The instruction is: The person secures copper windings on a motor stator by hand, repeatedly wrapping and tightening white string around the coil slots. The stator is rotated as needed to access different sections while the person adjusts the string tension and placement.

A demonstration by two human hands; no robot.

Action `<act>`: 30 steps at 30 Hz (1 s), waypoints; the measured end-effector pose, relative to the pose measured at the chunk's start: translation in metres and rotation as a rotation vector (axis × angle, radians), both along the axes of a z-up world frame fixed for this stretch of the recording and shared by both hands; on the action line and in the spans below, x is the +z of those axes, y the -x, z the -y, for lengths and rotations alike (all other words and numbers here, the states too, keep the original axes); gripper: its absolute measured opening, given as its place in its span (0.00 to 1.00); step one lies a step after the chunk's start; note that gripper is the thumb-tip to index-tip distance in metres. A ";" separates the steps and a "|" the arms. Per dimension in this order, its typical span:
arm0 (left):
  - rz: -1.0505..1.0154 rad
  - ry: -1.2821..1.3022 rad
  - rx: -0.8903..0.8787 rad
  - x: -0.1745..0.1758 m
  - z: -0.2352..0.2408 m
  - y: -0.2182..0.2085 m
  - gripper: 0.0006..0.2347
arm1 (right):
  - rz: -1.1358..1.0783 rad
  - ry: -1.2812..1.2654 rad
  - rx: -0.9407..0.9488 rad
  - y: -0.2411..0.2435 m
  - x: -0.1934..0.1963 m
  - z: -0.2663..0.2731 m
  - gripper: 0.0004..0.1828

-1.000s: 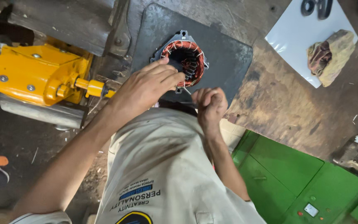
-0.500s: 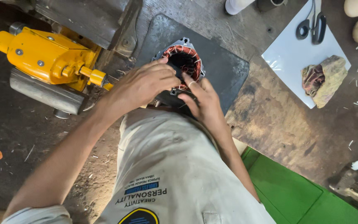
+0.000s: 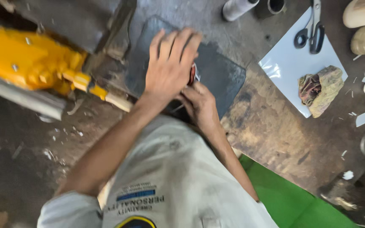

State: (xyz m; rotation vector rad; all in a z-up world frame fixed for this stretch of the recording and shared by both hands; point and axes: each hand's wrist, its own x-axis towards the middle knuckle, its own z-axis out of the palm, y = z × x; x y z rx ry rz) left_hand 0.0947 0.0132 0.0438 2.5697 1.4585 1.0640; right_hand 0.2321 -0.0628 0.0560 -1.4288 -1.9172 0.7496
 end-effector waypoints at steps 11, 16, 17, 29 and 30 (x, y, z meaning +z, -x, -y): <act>0.174 0.464 -0.426 0.025 0.038 0.072 0.14 | -0.492 0.317 -0.411 -0.005 0.005 0.026 0.16; 0.277 0.574 -0.482 0.011 0.032 0.081 0.10 | 0.065 0.121 0.001 0.003 0.015 0.024 0.10; 0.294 0.605 -0.489 0.013 0.030 0.084 0.09 | 0.016 0.264 0.005 0.006 0.016 0.020 0.10; 0.159 0.599 -0.472 0.018 0.024 0.080 0.13 | 0.092 0.330 -0.100 0.004 -0.012 0.017 0.17; 0.162 0.586 -0.476 0.017 0.021 0.080 0.14 | 0.100 0.326 -0.096 0.001 -0.018 0.014 0.17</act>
